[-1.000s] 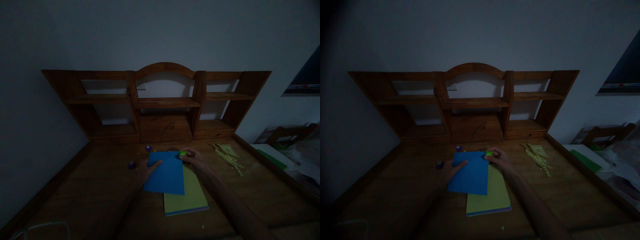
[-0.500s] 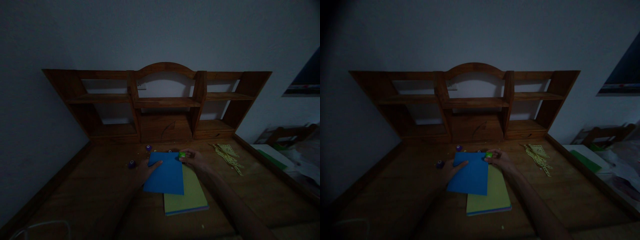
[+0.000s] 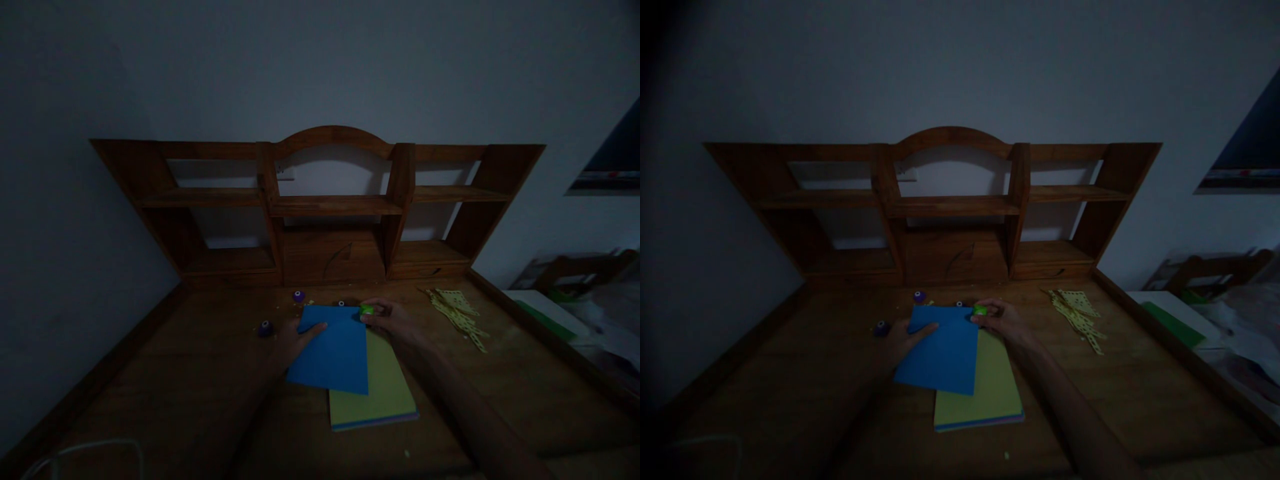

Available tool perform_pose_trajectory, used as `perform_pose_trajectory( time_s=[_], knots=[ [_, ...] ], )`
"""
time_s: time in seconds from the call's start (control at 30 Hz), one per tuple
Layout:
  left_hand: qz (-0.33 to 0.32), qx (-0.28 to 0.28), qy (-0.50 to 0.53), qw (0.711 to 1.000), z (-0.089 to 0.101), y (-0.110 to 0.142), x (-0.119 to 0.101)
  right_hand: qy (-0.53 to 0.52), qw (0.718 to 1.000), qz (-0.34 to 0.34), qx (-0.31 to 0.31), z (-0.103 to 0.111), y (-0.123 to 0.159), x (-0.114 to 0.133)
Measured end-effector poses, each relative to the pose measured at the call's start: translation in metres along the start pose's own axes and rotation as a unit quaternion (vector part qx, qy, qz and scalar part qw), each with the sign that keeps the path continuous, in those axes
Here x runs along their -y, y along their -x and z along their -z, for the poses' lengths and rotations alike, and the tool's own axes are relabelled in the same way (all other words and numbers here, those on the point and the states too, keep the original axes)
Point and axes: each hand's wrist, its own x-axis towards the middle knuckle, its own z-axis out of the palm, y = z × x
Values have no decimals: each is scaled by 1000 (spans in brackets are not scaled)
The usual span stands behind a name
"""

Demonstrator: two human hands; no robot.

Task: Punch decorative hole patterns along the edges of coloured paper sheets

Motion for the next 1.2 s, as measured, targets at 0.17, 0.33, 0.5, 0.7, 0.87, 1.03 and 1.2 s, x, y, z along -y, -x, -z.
perform_pose_trajectory(
  time_s=[0.17,0.33,0.5,0.7,0.87,1.03,1.2],
  knots=[
    [3,11,27,1000,0,2,-2,-23,1000,-13,2,-2,1,0],
    [13,20,42,999,-1,1,1,-74,997,-21,19,-3,3,3],
    [14,17,37,999,-1,2,-3,-82,996,-31,12,-6,4,4],
    [-1,22,26,999,-1,4,-5,-101,994,-31,-4,-11,5,5],
    [8,16,46,999,-2,6,-8,-99,995,-22,6,-13,8,7],
    [29,25,65,997,-1,10,-14,-109,994,-8,-30,-13,5,0],
    [32,29,80,996,-4,13,-17,-143,989,-8,-38,-14,1,-4]
  ],
)
